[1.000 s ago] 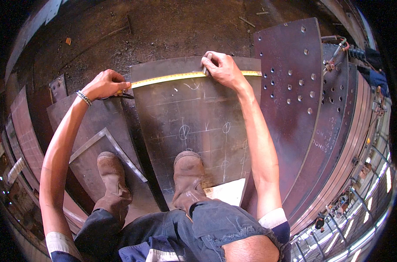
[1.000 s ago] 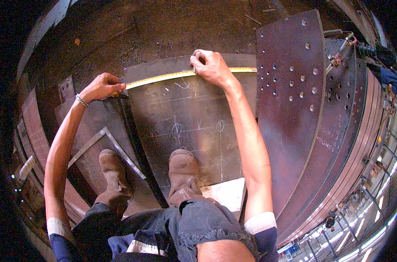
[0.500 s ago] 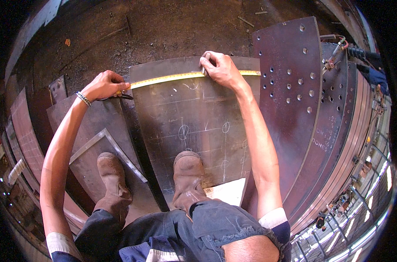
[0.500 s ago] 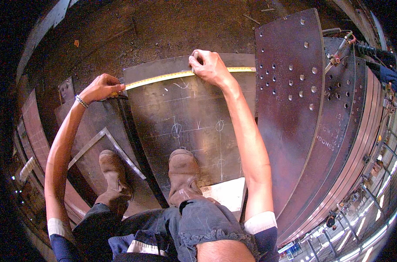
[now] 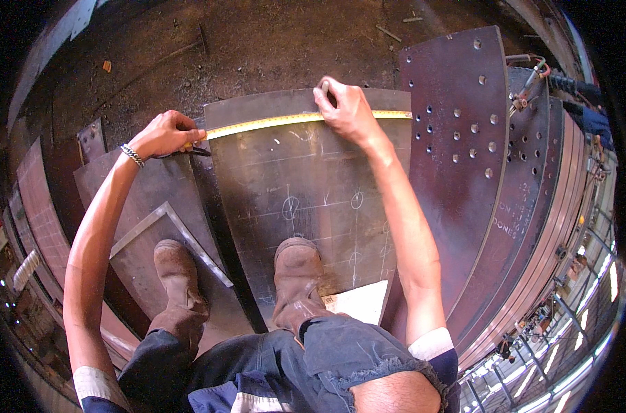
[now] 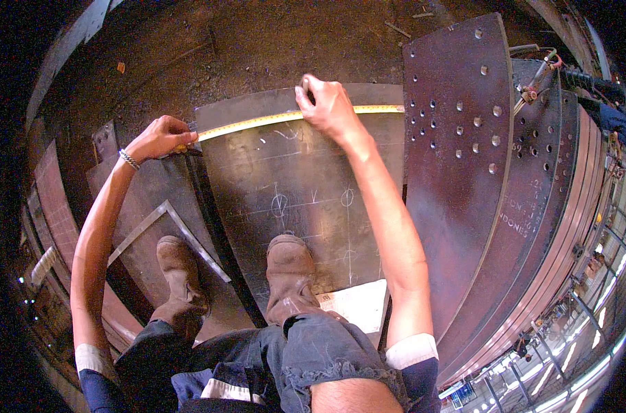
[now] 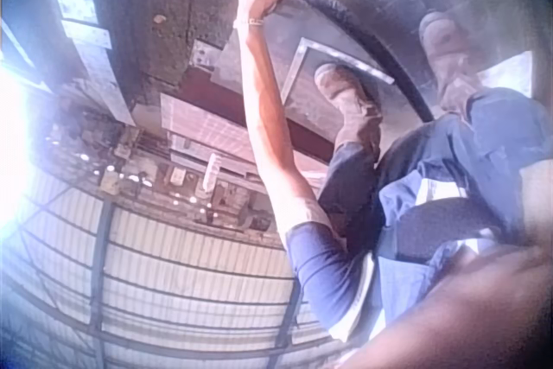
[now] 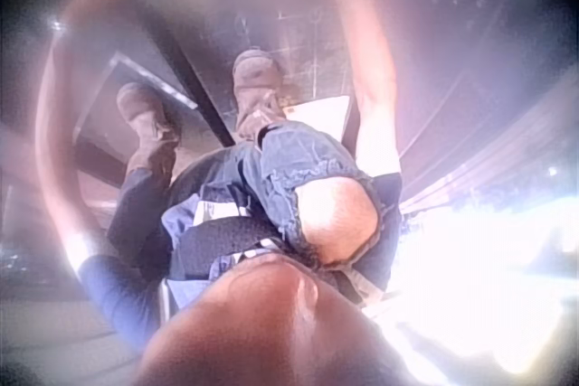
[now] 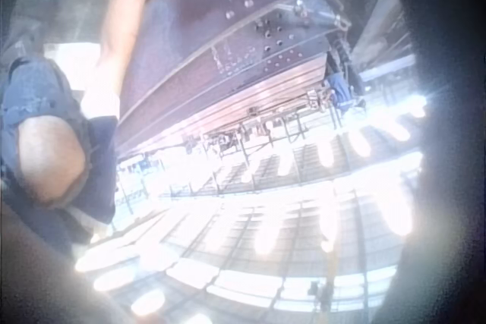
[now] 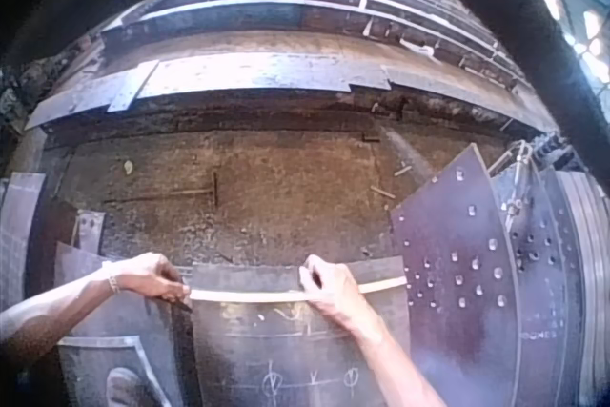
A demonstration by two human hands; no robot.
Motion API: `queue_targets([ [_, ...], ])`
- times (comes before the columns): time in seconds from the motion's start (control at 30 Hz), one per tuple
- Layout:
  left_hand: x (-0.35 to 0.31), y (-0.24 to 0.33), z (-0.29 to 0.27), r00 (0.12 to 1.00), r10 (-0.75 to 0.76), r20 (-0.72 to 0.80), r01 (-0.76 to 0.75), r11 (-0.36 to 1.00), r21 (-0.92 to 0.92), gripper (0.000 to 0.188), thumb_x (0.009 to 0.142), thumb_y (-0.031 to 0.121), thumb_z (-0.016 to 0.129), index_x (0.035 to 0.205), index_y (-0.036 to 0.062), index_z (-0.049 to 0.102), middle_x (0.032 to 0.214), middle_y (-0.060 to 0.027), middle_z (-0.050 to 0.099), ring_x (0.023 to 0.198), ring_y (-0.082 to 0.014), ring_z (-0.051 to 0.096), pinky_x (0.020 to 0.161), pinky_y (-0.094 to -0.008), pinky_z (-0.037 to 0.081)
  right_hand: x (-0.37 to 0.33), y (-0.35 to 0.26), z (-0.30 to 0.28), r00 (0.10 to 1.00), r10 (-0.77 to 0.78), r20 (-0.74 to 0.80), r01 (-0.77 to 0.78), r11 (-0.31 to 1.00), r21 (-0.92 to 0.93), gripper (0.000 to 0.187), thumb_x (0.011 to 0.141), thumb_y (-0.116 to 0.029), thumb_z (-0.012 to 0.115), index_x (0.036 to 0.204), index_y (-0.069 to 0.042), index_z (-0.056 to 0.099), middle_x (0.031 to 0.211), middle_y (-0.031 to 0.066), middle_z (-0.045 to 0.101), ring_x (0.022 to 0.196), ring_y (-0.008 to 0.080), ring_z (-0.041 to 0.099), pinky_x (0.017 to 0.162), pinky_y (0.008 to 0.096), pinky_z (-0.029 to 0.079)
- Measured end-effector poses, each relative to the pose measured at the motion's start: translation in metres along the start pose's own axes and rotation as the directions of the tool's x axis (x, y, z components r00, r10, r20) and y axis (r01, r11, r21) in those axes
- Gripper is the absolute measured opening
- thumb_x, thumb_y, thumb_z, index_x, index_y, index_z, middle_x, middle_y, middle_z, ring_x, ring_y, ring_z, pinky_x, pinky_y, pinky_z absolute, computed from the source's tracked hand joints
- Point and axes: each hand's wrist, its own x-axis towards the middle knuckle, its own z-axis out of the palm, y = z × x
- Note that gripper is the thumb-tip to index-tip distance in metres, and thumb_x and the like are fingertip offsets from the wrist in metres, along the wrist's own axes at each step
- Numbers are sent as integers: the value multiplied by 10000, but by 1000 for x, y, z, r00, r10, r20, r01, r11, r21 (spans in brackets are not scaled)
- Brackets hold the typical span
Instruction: The person measures a large metal sheet with a tape measure and marks points with chalk. They consult a paper document, reposition the tape measure multiple times, and continue marking the sheet in a workshop setting.
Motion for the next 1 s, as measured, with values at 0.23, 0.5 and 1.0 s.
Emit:
queue_targets([
  [0.23,2,-2,0,1000,2,10,-2,1000,14,398,897,423,681,907,32,758,724,-52,711,671,-129,655,632,-310,504,-1,11,-16,949,313,38,-299,855,423,230,1004,-213,572,866,-34,616,667,10,632,568,63,569,520,262,459],
  [0.5,2,-1,0,1000,5,19,-5,1000,-10,436,911,436,667,886,7,738,704,-65,678,635,-121,604,596,-324,475,-6,11,-7,920,303,249,-359,906,222,269,952,-260,596,834,-24,649,686,99,669,644,174,648,624,342,497],
  [1.0,4,-6,2,1000,10,13,-10,1000,-29,443,912,438,670,838,5,726,674,-40,655,601,-107,569,563,-322,453,-3,6,-7,946,227,233,-257,960,108,276,976,-248,590,831,-18,639,633,35,576,597,98,503,575,297,433],
])
